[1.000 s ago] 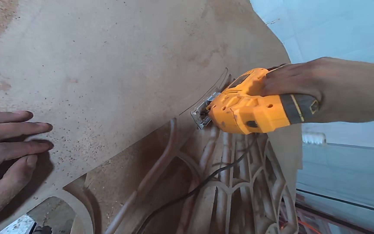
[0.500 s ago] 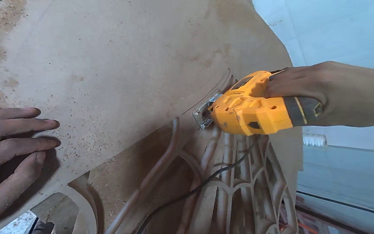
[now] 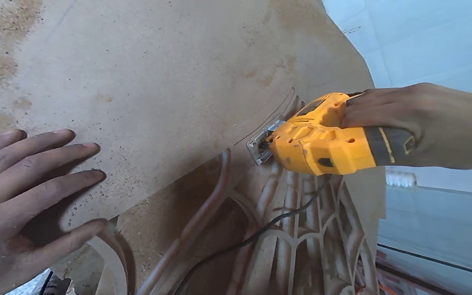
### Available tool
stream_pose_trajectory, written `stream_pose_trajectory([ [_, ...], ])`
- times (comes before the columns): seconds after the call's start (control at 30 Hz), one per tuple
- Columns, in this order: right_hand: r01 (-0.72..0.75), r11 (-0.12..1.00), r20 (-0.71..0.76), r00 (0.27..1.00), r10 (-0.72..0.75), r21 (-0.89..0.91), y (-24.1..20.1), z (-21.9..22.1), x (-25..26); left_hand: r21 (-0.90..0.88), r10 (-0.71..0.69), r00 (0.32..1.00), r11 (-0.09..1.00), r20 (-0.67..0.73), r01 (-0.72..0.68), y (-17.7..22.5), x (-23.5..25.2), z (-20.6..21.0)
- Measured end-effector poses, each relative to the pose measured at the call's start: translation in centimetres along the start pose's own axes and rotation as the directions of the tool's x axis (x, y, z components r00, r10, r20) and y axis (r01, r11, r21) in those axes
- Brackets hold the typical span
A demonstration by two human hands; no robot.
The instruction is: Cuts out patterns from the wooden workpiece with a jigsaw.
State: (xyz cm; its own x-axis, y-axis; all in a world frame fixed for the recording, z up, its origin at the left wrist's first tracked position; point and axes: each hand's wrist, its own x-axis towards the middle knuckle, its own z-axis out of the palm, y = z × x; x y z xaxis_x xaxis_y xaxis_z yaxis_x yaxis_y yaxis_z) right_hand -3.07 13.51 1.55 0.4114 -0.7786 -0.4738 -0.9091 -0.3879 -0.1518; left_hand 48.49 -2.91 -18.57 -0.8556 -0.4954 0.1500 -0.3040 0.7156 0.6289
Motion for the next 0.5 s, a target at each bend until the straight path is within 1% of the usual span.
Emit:
stream_pose_trajectory([
  [0.3,0.0,1.0,-0.021,1.0,0.001,0.013,-0.5,0.11,0.15,-0.005,0.029,0.999,1.0,0.02,-0.028,-0.36,-0.06,0.0],
  [0.5,0.004,1.0,-0.029,1.0,-0.004,0.0,-0.99,-0.13,0.54,-0.016,0.018,1.0,1.0,0.024,-0.018,-0.24,0.18,-0.01],
])
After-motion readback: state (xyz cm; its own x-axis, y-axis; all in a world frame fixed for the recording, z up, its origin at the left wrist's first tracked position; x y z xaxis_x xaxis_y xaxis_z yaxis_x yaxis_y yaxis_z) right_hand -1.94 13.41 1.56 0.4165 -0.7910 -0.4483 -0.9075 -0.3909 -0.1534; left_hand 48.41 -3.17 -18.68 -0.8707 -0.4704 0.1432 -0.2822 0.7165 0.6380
